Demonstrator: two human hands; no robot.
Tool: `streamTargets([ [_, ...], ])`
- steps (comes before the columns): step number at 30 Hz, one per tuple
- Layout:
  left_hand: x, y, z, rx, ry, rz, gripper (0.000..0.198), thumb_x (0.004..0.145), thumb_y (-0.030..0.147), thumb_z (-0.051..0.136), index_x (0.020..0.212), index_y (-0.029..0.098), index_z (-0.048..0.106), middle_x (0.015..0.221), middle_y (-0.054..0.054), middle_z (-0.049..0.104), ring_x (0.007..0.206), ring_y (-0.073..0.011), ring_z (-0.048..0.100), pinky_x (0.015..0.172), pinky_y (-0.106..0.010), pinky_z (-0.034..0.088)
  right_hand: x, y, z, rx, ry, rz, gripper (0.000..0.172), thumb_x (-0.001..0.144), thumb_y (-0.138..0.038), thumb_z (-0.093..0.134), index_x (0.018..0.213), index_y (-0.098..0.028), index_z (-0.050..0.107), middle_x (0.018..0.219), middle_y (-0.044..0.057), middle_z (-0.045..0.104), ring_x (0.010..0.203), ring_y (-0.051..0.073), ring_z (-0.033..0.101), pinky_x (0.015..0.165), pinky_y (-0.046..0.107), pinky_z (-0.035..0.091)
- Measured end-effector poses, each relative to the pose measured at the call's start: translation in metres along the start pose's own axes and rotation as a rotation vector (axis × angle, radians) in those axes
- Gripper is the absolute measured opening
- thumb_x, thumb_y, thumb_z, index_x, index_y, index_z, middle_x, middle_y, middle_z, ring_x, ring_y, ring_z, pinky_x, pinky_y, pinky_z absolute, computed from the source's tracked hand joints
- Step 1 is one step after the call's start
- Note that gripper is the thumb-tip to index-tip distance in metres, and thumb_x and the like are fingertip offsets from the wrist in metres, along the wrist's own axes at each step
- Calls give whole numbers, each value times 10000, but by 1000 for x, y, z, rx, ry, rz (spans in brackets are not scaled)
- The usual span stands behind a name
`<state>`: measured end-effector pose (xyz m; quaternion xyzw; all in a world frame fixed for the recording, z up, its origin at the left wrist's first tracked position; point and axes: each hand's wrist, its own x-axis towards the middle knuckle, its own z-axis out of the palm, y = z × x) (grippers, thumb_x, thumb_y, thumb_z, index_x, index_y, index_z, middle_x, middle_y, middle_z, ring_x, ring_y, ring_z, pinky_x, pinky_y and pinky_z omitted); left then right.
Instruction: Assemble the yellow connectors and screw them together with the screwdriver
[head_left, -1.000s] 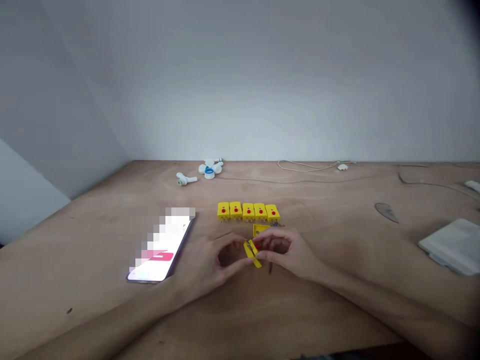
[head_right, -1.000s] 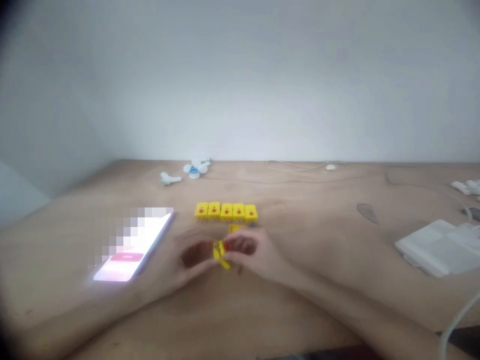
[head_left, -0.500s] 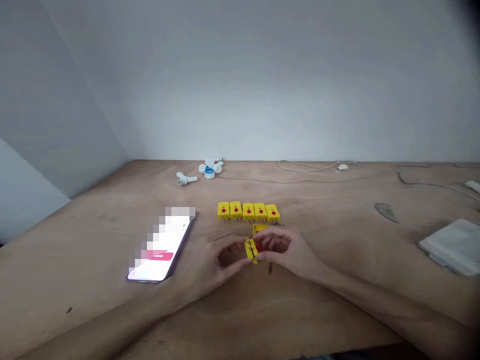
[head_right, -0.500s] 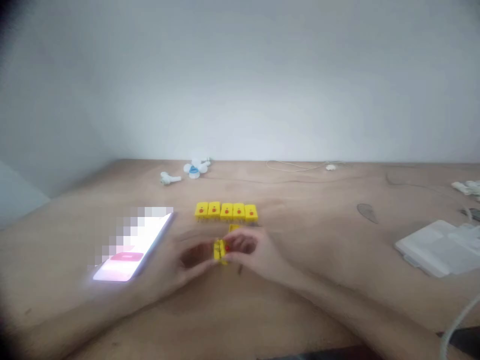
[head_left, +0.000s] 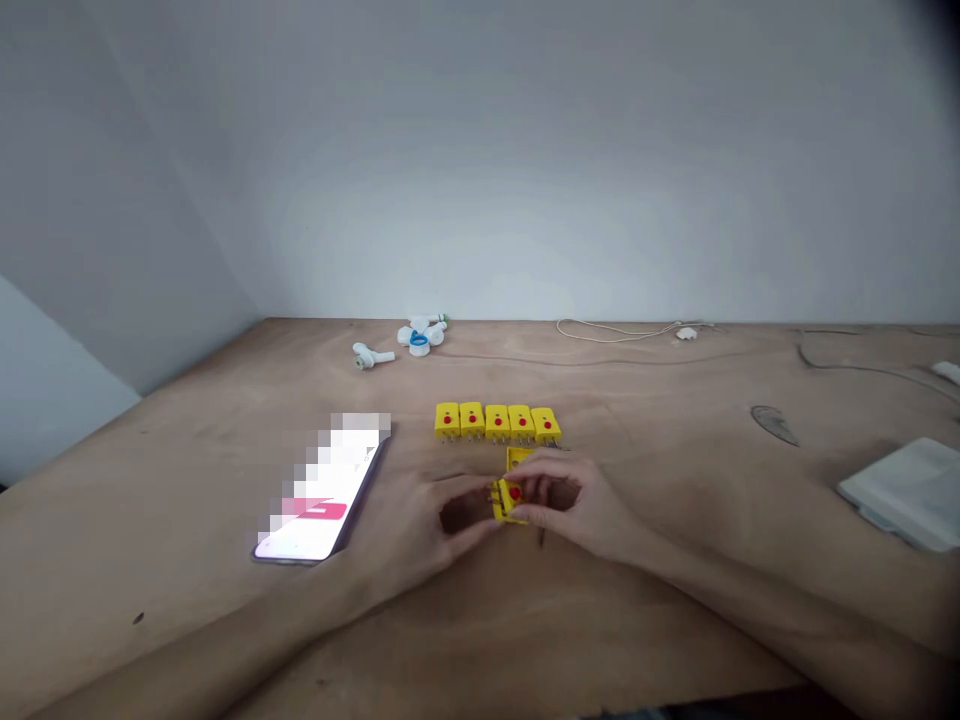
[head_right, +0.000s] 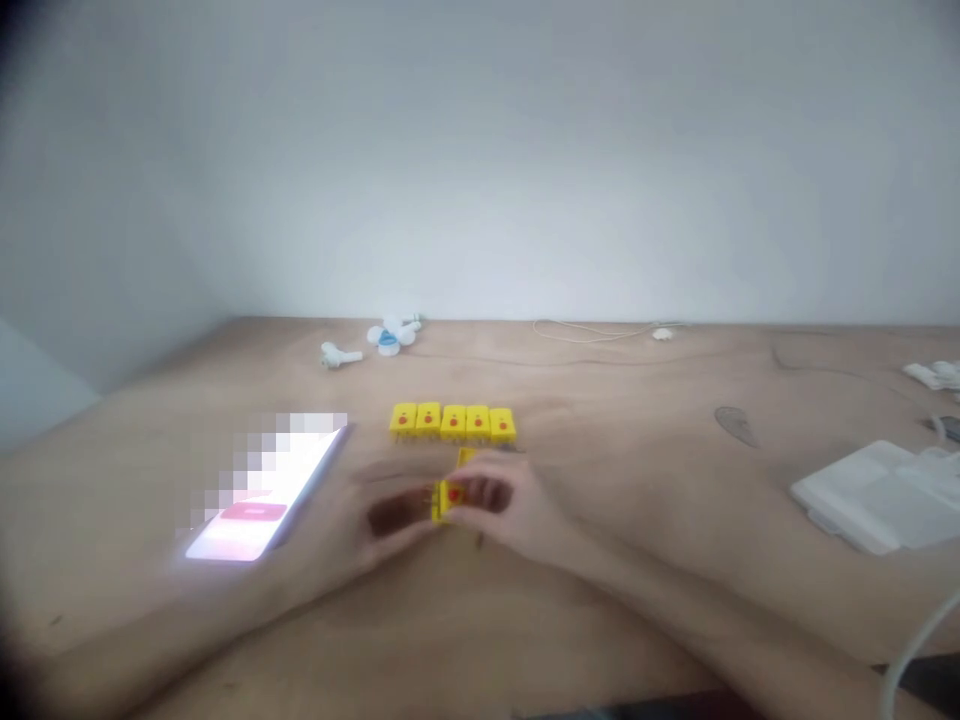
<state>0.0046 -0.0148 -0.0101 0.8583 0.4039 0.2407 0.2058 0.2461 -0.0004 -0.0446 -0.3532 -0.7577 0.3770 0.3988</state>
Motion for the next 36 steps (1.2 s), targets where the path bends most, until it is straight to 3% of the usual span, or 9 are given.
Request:
streamTargets([
  [7,-2,-1,-7,8,57,22,221,774,226,631,983,206,700,1024,-65,739,915,-252,684,842,-377,559,-1,-7,-1,-245,-35,-143,219,866,-308,780,1073,-235,776,1018,70,757,848,222,694,728,332,581],
  [11,-3,1,-8,44,24,67,77,823,257,623,865,199,651,891,-41,710,808,-216,652,754,-342,529,-2,-9,-1,-220,-20,-112,206,905,-314,738,1086,-219,759,938,64,749,773,199,679,717,332,574],
  [16,-2,-1,-1,96,-62,90,102,919,254,604,907,216,698,870,-17,710,807,-197,658,748,-315,505,-3,-10,-3,-149,-13,-48,227,926,-342,715,1107,-208,742,962,72,747,784,194,681,735,332,582],
  [23,-2,-5,2,61,-62,75,125,949,239,607,919,230,728,904,3,742,825,-186,683,749,-291,505,-2,-9,-6,-221,-46,-114,188,933,-340,704,1078,-227,743,915,52,738,770,187,674,725,326,565],
  [36,-4,-3,0,14,-64,3,201,995,240,552,996,260,752,997,25,786,859,-191,722,787,-284,526,-2,-12,-6,-212,-57,-79,195,954,-355,675,1076,-213,731,916,57,732,786,186,669,736,317,562],
])
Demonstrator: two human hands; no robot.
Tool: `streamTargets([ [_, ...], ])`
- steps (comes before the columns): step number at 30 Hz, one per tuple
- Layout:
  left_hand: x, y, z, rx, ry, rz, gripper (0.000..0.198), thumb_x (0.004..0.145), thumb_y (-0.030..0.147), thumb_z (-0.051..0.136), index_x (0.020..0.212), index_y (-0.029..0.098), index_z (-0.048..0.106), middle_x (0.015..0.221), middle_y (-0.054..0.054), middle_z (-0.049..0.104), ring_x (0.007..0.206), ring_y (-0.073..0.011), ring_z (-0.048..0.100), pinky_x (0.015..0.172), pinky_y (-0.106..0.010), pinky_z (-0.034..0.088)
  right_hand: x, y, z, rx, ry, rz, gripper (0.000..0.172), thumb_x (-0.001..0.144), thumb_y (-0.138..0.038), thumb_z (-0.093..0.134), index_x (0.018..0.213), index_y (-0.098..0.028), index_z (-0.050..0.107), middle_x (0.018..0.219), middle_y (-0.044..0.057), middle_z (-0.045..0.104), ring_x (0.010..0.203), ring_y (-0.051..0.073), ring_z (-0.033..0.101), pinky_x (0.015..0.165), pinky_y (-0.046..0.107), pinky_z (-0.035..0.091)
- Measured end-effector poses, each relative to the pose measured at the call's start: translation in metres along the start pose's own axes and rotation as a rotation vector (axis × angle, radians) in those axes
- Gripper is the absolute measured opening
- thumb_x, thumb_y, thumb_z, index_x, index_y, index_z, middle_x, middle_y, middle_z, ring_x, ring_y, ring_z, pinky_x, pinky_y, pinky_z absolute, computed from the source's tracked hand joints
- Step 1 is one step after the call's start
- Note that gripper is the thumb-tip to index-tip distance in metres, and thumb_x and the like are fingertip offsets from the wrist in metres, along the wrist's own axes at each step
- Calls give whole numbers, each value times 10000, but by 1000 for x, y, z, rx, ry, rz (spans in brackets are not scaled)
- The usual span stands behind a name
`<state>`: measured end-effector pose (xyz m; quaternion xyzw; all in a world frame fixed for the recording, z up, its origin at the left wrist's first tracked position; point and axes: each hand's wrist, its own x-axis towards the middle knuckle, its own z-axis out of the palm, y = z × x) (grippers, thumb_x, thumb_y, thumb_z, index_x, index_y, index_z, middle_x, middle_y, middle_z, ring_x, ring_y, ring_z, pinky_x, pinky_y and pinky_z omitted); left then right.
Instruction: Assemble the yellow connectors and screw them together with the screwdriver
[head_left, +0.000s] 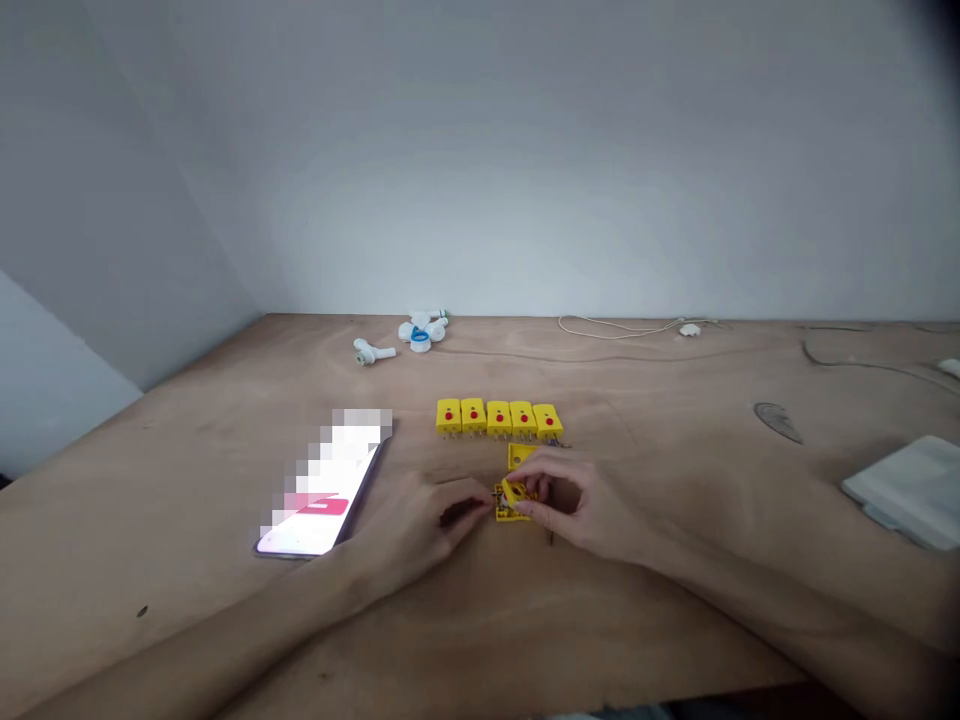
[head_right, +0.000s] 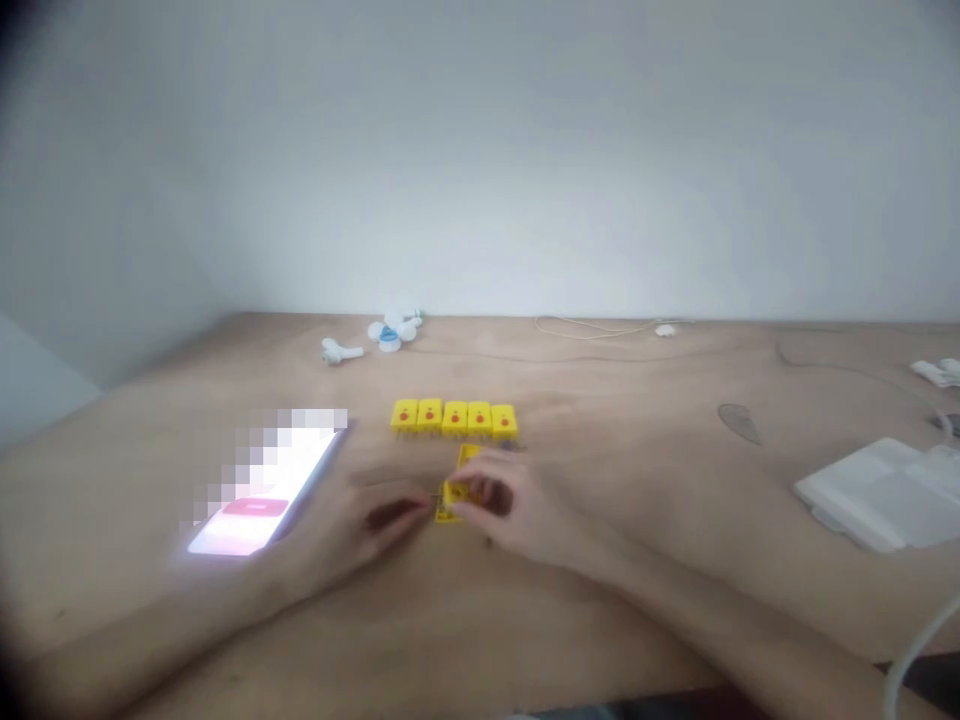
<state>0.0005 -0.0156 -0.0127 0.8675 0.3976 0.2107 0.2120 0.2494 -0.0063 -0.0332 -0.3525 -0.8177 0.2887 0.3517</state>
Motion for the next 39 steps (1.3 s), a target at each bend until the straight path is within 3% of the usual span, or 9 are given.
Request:
streamTargets([
  [28,3,2,0,-60,4,-97,228,1010,275,533,988,272,760,975,30,785,863,-199,719,799,-284,541,0,2,1,42,-21,47,198,945,-367,690,1078,-229,739,935,50,738,798,189,675,725,318,571],
  [39,2,2,-2,-18,-25,-41,208,991,227,543,967,256,747,987,21,783,867,-204,718,785,-290,525,0,3,1,40,-13,41,189,935,-343,702,1081,-229,738,935,47,737,795,186,674,719,317,569],
])
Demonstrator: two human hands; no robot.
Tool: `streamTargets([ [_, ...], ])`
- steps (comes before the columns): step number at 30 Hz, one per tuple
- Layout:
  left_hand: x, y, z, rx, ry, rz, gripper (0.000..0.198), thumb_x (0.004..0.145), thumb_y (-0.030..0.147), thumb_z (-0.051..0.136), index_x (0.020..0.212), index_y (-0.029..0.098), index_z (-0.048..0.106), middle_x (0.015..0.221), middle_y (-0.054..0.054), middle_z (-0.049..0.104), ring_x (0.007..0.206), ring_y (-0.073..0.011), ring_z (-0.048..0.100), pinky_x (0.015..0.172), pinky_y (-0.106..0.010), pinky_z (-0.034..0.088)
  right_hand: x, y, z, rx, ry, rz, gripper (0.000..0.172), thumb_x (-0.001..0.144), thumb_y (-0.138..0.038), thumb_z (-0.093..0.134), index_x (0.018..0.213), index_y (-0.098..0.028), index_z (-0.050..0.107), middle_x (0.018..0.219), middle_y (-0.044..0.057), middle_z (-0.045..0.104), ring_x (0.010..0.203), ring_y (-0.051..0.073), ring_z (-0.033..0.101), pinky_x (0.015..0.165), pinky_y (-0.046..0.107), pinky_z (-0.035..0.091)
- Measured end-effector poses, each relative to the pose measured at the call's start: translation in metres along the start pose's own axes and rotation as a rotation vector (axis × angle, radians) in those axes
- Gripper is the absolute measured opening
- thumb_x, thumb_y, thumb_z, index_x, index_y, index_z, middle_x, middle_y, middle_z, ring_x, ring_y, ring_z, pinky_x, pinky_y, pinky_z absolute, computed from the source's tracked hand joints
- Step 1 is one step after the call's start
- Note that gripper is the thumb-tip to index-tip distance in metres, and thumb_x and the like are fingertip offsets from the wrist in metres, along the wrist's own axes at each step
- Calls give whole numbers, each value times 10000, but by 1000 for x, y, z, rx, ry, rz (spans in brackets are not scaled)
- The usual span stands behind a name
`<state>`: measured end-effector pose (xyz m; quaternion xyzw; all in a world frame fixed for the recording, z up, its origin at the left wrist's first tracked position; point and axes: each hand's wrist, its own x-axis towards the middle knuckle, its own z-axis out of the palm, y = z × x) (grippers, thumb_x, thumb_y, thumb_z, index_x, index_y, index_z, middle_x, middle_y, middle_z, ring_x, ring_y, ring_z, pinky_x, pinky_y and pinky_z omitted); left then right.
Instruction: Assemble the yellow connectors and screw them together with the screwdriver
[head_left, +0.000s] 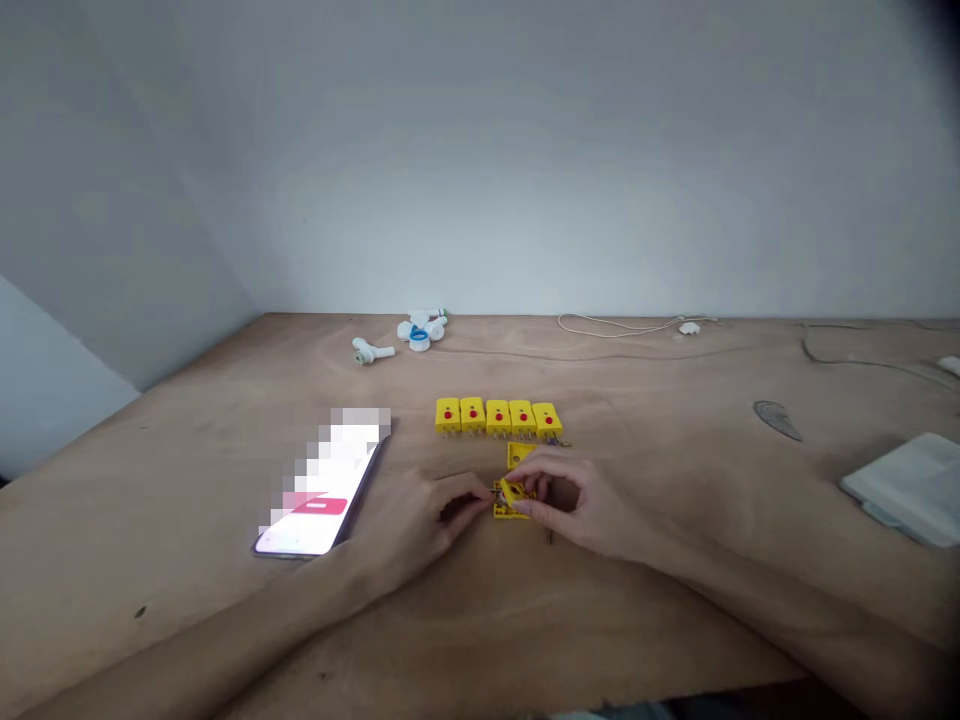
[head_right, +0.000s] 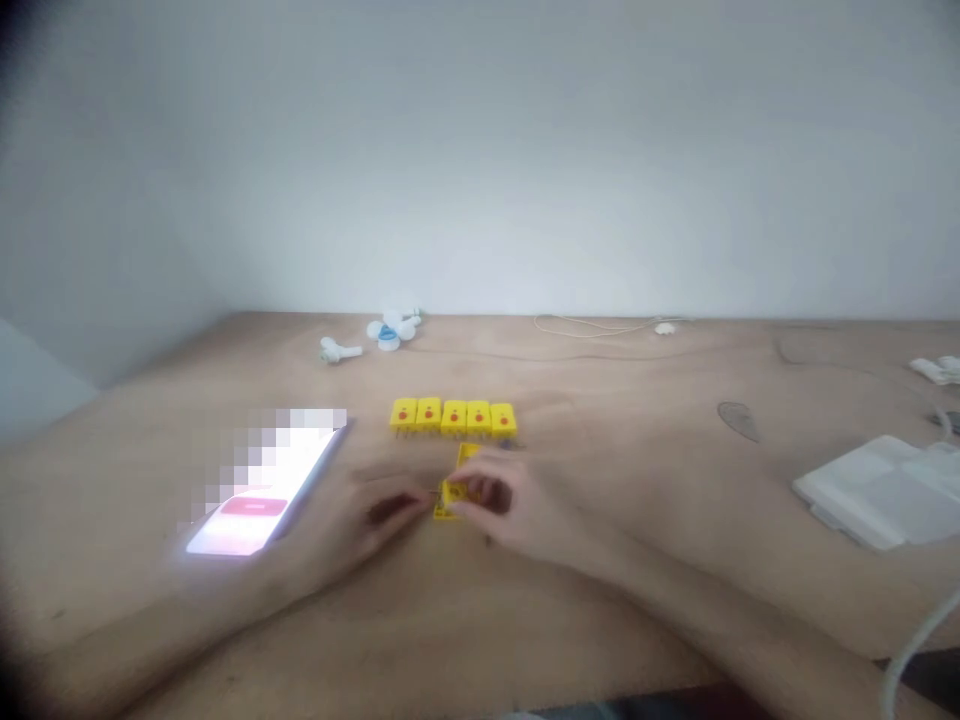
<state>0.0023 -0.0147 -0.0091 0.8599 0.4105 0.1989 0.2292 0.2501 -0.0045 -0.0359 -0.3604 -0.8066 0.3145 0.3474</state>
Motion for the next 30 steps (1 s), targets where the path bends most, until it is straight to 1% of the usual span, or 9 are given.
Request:
streamTargets([
  [4,1,-1,1,18,-12,14,212,992,227,534,932,237,737,949,3,780,845,-208,712,771,-293,524,0,0,0,2,6,-2,185,930,-335,706,1074,-222,739,933,50,739,788,187,675,716,317,571],
  [7,2,-1,1,17,-8,48,213,995,226,531,913,226,727,930,-6,778,845,-209,709,782,-297,525,0,-1,0,0,5,-4,184,934,-337,700,1072,-222,739,932,54,740,794,191,677,715,318,571],
  [10,2,-1,1,37,-4,75,216,997,208,529,910,221,726,927,-13,774,844,-210,705,757,-288,519,0,-1,0,-6,2,-5,181,928,-328,704,1072,-223,739,928,53,737,794,191,675,708,313,569],
  [14,4,-2,-1,80,-33,136,240,1009,183,511,941,219,738,943,-24,767,827,-202,701,744,-279,515,1,1,1,-8,13,-15,175,907,-303,724,1064,-228,740,914,42,729,778,185,669,699,307,563],
  [20,4,-4,-2,142,-55,231,275,1045,193,467,1036,207,741,1042,-62,756,934,-217,706,818,-289,536,0,1,1,-1,7,-17,182,909,-299,723,1074,-223,735,920,46,726,783,186,669,706,312,563],
  [26,4,-5,-2,183,-24,300,280,1049,172,466,1070,190,745,1100,-73,754,969,-223,709,837,-292,541,0,3,2,-13,10,-20,195,903,-283,728,1091,-232,730,911,37,721,778,186,675,714,314,560],
  [30,4,-9,-1,173,-10,309,253,1042,168,492,1031,184,745,1070,-60,759,938,-214,713,819,-285,537,0,4,1,-21,-1,-25,213,893,-266,736,1104,-237,729,920,35,721,788,190,680,724,317,561],
])
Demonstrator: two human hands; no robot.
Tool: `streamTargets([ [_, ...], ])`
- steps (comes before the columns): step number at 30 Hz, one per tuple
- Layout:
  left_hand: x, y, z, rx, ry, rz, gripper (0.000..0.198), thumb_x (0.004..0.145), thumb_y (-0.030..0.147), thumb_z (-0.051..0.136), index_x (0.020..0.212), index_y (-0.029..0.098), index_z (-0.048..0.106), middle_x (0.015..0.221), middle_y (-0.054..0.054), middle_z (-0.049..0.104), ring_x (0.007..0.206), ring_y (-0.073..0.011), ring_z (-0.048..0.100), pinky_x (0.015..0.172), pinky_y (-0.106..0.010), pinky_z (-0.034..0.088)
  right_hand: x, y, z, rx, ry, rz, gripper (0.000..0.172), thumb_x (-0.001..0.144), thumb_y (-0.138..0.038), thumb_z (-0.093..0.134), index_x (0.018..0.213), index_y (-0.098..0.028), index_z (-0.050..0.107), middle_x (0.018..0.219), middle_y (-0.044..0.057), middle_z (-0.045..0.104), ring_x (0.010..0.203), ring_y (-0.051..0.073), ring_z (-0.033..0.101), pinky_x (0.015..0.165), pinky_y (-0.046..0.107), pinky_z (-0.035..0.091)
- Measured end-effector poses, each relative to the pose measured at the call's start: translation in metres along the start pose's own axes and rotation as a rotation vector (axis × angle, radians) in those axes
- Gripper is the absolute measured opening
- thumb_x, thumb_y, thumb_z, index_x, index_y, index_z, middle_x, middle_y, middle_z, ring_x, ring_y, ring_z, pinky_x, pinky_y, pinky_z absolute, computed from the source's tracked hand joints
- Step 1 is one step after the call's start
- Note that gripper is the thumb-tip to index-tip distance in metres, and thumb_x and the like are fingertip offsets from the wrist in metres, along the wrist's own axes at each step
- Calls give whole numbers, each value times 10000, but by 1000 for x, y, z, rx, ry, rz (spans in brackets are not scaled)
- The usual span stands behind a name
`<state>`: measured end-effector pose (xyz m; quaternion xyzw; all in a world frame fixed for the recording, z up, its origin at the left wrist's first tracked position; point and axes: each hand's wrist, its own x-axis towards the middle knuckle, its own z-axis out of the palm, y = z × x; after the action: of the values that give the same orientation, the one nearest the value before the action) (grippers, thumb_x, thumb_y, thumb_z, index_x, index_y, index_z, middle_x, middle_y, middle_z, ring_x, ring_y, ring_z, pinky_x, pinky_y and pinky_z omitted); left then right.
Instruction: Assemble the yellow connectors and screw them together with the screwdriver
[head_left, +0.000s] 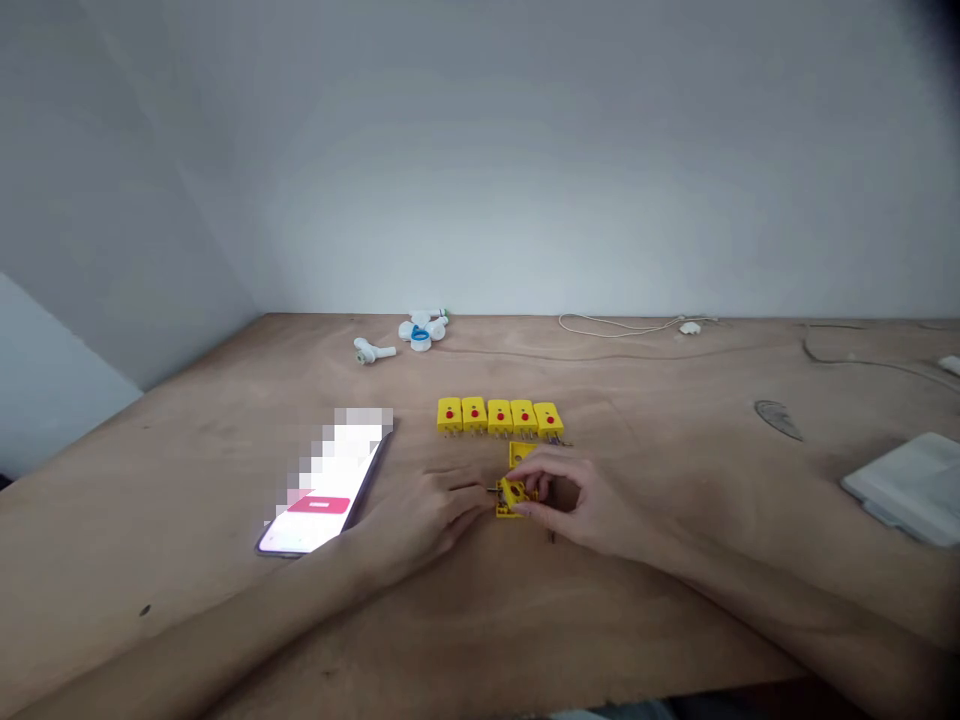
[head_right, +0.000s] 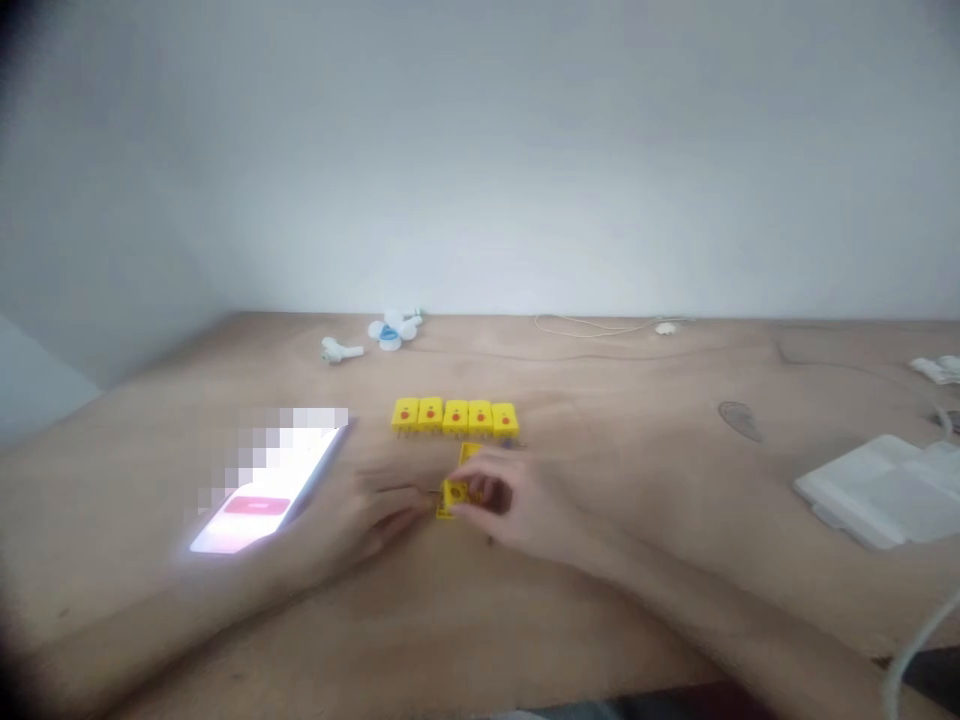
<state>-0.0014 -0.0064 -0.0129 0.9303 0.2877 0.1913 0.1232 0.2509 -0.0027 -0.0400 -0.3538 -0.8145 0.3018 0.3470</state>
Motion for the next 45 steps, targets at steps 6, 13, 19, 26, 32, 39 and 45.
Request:
streamTargets([
  [6,-3,-3,7,-88,60,-80,186,998,194,585,1049,235,759,1033,-6,776,895,-193,722,808,-282,542,-1,-1,-2,-39,-1,-8,227,896,-279,740,1122,-259,722,957,30,730,803,193,683,751,327,562],
  [13,-2,0,5,-140,136,-158,173,918,212,627,997,236,779,930,-32,760,837,-200,701,793,-300,569,1,1,-2,-59,-6,-33,218,907,-315,745,1118,-267,724,945,26,722,789,187,674,726,317,557],
  [19,-1,1,2,-130,151,-151,151,898,205,619,936,215,765,873,-54,742,810,-205,697,781,-299,572,3,2,-2,-115,-7,-123,234,921,-315,736,1148,-260,733,1067,53,728,885,205,690,802,340,571],
  [26,0,4,1,-129,170,-194,157,877,186,609,921,212,757,883,-55,735,853,-219,699,812,-318,574,4,0,3,-151,2,-142,230,927,-293,725,1156,-271,735,1096,42,711,919,196,686,827,331,569],
  [32,0,6,0,-125,161,-216,155,863,182,614,913,215,756,894,-51,737,832,-212,692,801,-312,571,6,-4,0,-172,3,-137,203,916,-343,740,1096,-248,743,1030,50,709,910,206,678,820,337,556],
  [39,-1,4,2,-142,122,-207,199,806,150,599,913,207,757,879,-49,732,810,-217,681,799,-335,561,6,-4,-1,-197,-30,-70,211,908,-325,738,1112,-273,723,1038,32,708,899,200,676,824,333,552],
  [45,-2,5,2,-148,129,-196,170,815,168,608,901,205,750,864,-47,725,784,-207,667,752,-314,549,7,-1,0,-204,-13,-81,214,880,-303,757,1090,-265,731,1027,43,716,906,212,682,836,345,562],
])
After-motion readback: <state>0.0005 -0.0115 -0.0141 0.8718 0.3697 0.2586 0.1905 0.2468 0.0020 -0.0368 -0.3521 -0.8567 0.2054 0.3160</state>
